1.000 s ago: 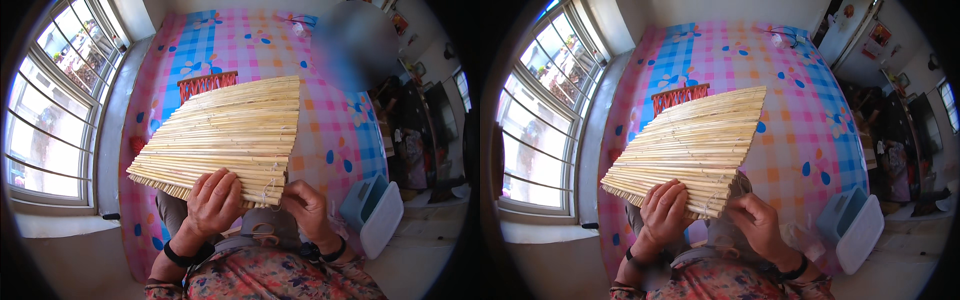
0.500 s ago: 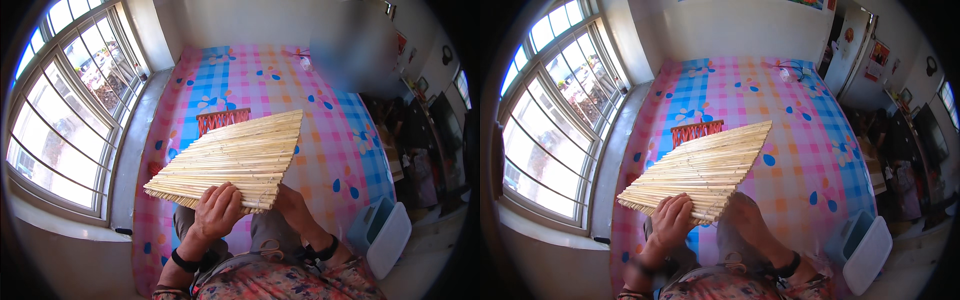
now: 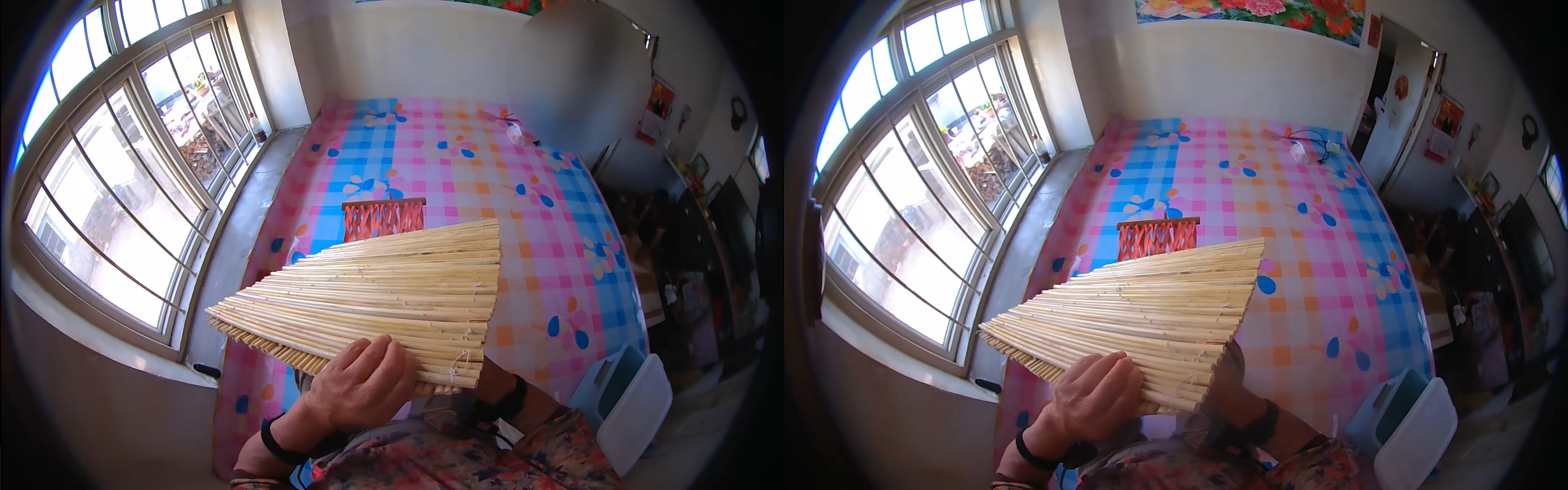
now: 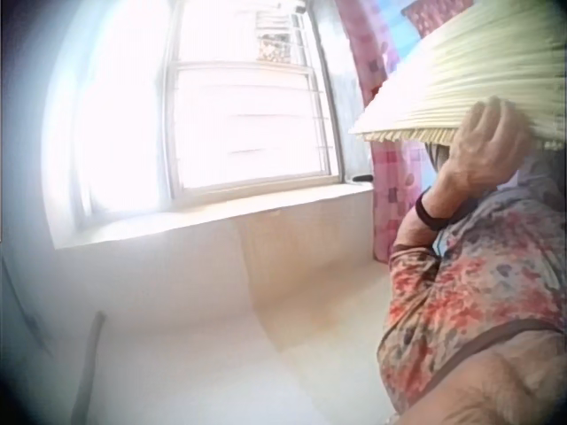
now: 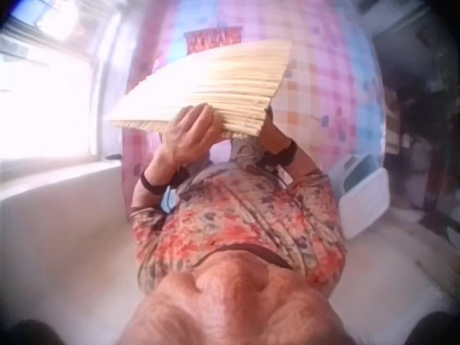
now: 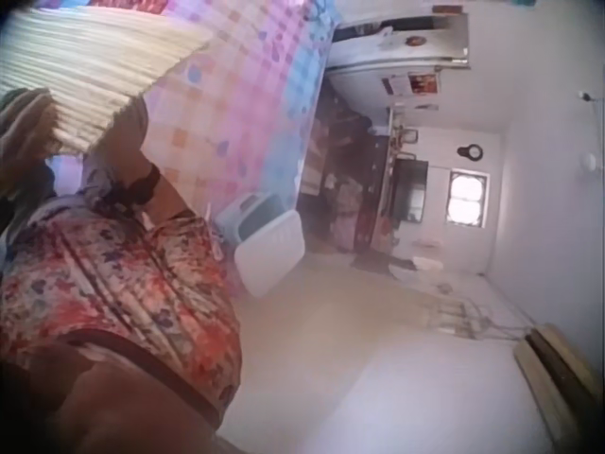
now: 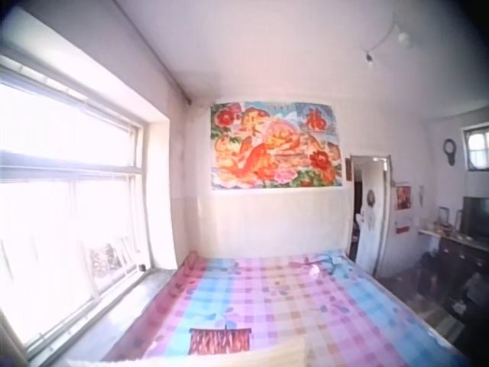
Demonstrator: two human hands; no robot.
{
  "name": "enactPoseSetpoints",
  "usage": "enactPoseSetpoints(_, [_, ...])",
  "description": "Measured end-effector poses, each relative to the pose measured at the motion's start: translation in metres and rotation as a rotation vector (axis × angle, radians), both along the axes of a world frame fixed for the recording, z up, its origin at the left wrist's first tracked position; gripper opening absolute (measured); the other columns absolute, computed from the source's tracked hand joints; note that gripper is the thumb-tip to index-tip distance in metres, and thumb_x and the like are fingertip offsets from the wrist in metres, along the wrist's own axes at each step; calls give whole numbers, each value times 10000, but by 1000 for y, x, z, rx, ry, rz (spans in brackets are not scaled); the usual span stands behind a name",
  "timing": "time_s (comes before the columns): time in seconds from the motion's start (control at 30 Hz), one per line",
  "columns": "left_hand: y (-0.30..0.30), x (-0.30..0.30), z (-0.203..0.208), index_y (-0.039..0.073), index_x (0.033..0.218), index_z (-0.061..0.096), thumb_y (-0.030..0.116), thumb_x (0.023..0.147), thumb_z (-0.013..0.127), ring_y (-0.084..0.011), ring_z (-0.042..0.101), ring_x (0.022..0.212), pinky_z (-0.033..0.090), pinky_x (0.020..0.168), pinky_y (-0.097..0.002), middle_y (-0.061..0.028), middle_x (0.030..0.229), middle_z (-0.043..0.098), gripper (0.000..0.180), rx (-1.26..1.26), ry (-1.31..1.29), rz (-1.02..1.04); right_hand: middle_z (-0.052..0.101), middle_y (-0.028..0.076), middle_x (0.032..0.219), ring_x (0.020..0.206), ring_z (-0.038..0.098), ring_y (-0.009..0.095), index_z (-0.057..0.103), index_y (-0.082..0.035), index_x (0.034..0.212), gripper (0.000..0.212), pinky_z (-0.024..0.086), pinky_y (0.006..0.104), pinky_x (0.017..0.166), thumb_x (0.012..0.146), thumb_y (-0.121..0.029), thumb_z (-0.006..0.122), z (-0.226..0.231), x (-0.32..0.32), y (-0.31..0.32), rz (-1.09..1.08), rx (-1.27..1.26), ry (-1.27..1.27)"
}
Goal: The person is sitting on the floor weaving a bamboo mat. They are using a needle and thread to stitch the bamboo strips together.
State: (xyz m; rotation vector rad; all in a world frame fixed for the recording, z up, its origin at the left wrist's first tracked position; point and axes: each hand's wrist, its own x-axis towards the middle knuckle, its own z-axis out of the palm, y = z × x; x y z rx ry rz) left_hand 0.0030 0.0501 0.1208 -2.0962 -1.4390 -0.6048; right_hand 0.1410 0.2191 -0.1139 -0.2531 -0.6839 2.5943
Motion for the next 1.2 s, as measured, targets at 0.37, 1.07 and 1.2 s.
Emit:
enactPoseSetpoints(0.37, [-16,25,-23,-3,1005,610,233,811,722,-249,616,839,503,722,-360,-106,937,590,325,-105,-127,93,589,178,1311,1231,546,324,547,-10,1303,409,431,467,1044,969,-241,503,89,0,-27,-103,1026,-391])
enactPoseSetpoints(1.07, [-12,-51,-36,45,935,637,126,739,800,-304,615,769,497,666,-409,-111,888,643,268,107,-407,428,641,148,1077,1029,630,319,669,-19,1110,349,515,411,834,763,-4,643,165,45,-23,-678,2222,-622])
enactPoseSetpoints(1.2, [-41,-76,-26,-1,1005,640,62,826,730,-323,628,812,514,722,-375,-151,912,635,211,165,-486,583,639,125,976,917,639,293,681,-18,1069,290,512,389,758,780,-16,657,171,36,-29,-725,2183,-463])
